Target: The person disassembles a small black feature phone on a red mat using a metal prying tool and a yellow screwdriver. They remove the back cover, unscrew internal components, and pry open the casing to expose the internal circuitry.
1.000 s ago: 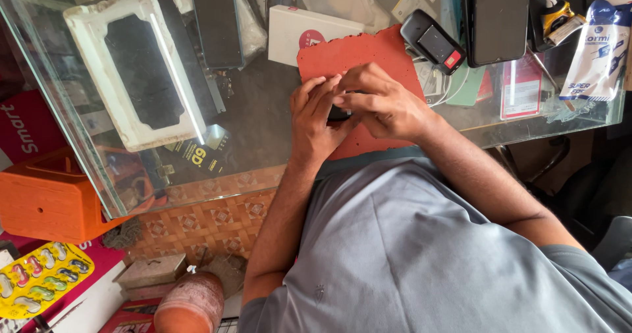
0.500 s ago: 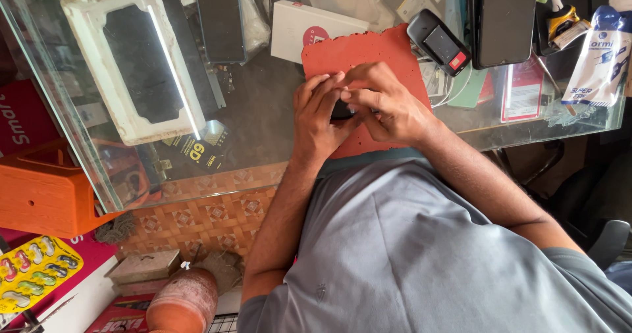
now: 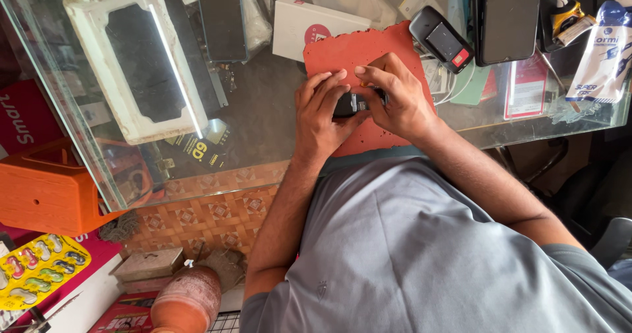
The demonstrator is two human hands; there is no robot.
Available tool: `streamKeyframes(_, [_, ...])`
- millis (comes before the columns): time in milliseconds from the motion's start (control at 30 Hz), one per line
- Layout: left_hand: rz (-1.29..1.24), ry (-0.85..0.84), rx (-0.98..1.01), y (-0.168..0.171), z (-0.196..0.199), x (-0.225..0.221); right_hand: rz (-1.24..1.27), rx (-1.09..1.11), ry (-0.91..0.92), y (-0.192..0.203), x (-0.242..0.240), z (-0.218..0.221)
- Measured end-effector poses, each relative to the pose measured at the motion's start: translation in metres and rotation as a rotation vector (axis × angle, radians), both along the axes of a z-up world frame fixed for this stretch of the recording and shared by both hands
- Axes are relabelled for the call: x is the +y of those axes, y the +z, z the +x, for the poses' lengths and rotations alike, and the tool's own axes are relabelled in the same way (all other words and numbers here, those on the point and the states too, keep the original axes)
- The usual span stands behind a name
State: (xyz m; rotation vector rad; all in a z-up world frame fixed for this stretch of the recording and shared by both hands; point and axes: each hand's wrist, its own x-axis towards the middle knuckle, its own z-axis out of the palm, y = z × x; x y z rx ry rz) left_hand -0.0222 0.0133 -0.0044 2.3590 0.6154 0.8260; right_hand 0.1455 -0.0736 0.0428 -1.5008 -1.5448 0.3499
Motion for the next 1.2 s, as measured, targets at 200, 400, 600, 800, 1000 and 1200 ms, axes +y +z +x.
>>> streamKeyframes(200, [-0.013,0.006,0.019,0.001,0.001,0.0,0.147,-0.032,0.101,0.002,0.003,0.004])
streamKeyframes(400, [-0.015,-0.007,0.006,0.0,0.0,0.0,0.119,0.04,0.145,0.007,0.004,0.003])
streamKeyframes(600, [-0.006,0.004,0.052,0.0,0.0,0.0,0.094,0.009,0.009,-0.006,0.001,0.001])
streamKeyframes(800, [-0.012,-0.005,0.008,0.007,0.003,-0.001,0.011,0.132,0.07,-0.026,-0.015,0.01])
streamKeyframes(1000, [0.017,0.003,0.019,0.013,0.008,0.003,0.02,0.373,0.024,-0.028,-0.023,0.016])
streamKeyframes(1200, [0.053,-0.101,0.108,0.027,0.019,0.012,0.031,0.391,-0.073,-0.018,-0.039,0.034])
